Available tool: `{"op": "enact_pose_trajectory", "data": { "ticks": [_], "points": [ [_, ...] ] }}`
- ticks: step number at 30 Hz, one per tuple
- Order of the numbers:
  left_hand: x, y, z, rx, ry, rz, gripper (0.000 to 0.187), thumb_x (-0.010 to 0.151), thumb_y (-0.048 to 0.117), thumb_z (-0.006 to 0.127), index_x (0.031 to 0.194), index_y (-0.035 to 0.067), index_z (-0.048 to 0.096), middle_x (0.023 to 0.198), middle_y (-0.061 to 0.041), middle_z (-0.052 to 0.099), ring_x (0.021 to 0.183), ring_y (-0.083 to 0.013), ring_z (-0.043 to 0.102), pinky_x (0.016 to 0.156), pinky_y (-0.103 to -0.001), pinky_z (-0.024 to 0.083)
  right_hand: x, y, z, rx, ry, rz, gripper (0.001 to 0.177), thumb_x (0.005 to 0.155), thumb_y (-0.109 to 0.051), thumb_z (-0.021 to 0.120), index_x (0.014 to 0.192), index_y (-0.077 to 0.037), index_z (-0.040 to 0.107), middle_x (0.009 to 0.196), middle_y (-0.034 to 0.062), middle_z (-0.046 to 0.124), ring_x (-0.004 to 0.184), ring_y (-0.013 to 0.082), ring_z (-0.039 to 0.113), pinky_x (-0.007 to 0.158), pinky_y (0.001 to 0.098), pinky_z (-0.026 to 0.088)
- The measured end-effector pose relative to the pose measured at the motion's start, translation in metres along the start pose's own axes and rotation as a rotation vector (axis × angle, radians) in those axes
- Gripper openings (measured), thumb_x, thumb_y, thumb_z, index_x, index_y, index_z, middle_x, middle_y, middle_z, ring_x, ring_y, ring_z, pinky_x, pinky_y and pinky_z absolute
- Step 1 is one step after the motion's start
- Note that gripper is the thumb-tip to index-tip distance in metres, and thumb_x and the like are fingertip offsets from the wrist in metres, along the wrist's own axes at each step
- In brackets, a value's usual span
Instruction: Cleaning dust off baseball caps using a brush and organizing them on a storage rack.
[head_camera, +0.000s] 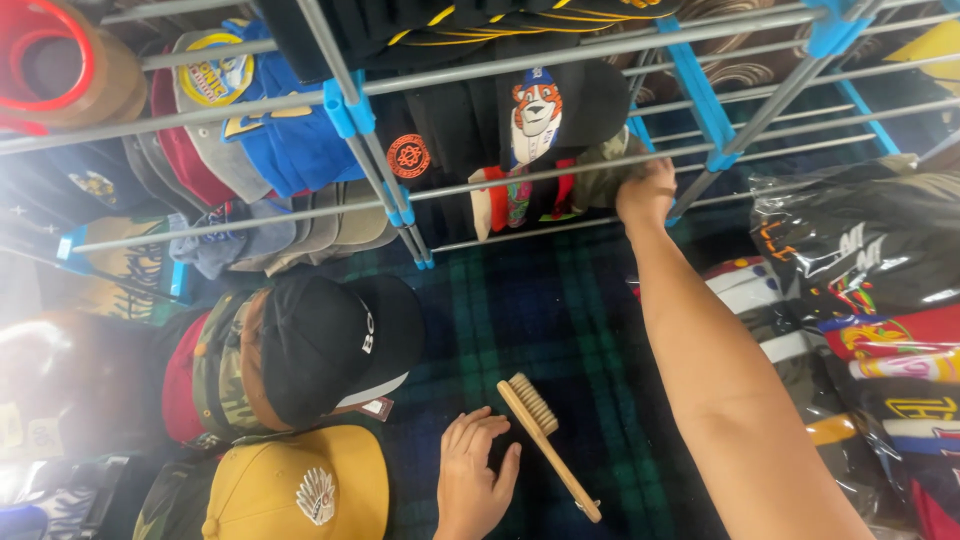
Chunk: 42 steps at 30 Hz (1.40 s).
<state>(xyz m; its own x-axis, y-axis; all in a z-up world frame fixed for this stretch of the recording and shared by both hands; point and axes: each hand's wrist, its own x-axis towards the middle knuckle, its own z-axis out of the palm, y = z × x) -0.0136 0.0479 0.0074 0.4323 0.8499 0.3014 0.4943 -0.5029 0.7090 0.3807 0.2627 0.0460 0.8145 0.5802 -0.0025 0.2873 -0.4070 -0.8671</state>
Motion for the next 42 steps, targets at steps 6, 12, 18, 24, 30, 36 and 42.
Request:
{"op": "enact_pose_trajectory", "data": {
  "ticks": [6, 12, 18, 24, 30, 36, 42],
  "points": [
    [0.003, 0.002, -0.002, 0.006, -0.005, -0.003, 0.019, 0.088, 0.02, 0.071, 0.103, 0.01, 0.072, 0.106, -0.004, 0.077, 0.118, -0.0252, 0.067, 0.108, -0.048, 0.043, -0.009, -0.011, 0.022, 0.455, -0.228, -0.008, 0.083, 0.084, 0.007, 0.032, 0.158, -0.031, 0.038, 0.154, 0.0051, 0.055, 0.141, 0.0253, 0.053, 0.111, 0.0323, 0.049],
    [0.008, 0.005, -0.006, -0.005, 0.035, 0.057, 0.017, 0.09, 0.023, 0.07, 0.102, 0.01, 0.07, 0.105, -0.004, 0.076, 0.115, -0.028, 0.067, 0.102, -0.046, 0.045, 0.035, 0.034, 0.042, 0.361, -0.268, -0.146, 0.085, 0.081, 0.008, 0.046, 0.157, -0.029, 0.039, 0.143, 0.0016, 0.065, 0.125, 0.0171, 0.064, 0.099, 0.0273, 0.054],
    [0.0, 0.0, -0.008, -0.063, 0.122, 0.081, 0.019, 0.089, 0.015, 0.071, 0.106, 0.008, 0.067, 0.106, -0.01, 0.072, 0.109, -0.0302, 0.069, 0.102, -0.048, 0.047, -0.031, 0.042, 0.045, 0.531, -0.022, -0.501, 0.072, 0.086, 0.017, 0.057, 0.15, -0.01, 0.039, 0.149, 0.0203, 0.06, 0.138, 0.029, 0.06, 0.113, 0.0372, 0.05],
    [-0.021, 0.016, -0.053, -0.151, 0.289, 0.012, 0.017, 0.092, 0.008, 0.069, 0.109, 0.008, 0.068, 0.116, -0.012, 0.071, 0.11, -0.0297, 0.069, 0.096, -0.044, 0.053, -0.181, 0.036, 0.016, 0.45, -0.368, -0.535, 0.053, 0.096, 0.006, 0.064, 0.145, 0.005, 0.046, 0.139, 0.0261, 0.056, 0.126, 0.0328, 0.055, 0.108, 0.0382, 0.045],
    [-0.03, 0.023, -0.161, 0.379, 0.574, 0.035, 0.02, 0.093, 0.022, 0.063, 0.106, 0.006, 0.066, 0.115, -0.017, 0.07, 0.111, -0.0372, 0.065, 0.102, -0.051, 0.045, -0.305, 0.017, 0.024, 0.528, -0.593, -0.069, 0.035, 0.094, 0.003, 0.063, 0.128, -0.003, 0.058, 0.117, 0.0144, 0.068, 0.095, 0.0203, 0.07, 0.074, 0.0269, 0.059],
    [-0.071, -0.033, -0.213, 0.877, 0.554, -0.472, 0.057, 0.079, 0.039, 0.079, 0.127, 0.011, 0.065, 0.122, -0.012, 0.062, 0.112, -0.0327, 0.057, 0.093, -0.046, 0.042, -0.392, -0.012, 0.051, 0.208, -0.862, -0.054, 0.04, 0.086, 0.003, 0.071, 0.124, -0.006, 0.071, 0.114, 0.0194, 0.075, 0.099, 0.0255, 0.076, 0.079, 0.0338, 0.063],
    [-0.08, -0.032, -0.204, 0.718, 0.525, -0.491, 0.066, 0.074, 0.046, 0.083, 0.128, 0.012, 0.066, 0.115, -0.01, 0.062, 0.106, -0.0315, 0.057, 0.091, -0.043, 0.042, -0.433, -0.03, 0.071, -0.128, -1.031, 0.0, 0.068, 0.083, -0.012, 0.075, 0.148, -0.015, 0.055, 0.125, 0.0139, 0.073, 0.106, 0.02, 0.074, 0.083, 0.0331, 0.064]
  ]
}}
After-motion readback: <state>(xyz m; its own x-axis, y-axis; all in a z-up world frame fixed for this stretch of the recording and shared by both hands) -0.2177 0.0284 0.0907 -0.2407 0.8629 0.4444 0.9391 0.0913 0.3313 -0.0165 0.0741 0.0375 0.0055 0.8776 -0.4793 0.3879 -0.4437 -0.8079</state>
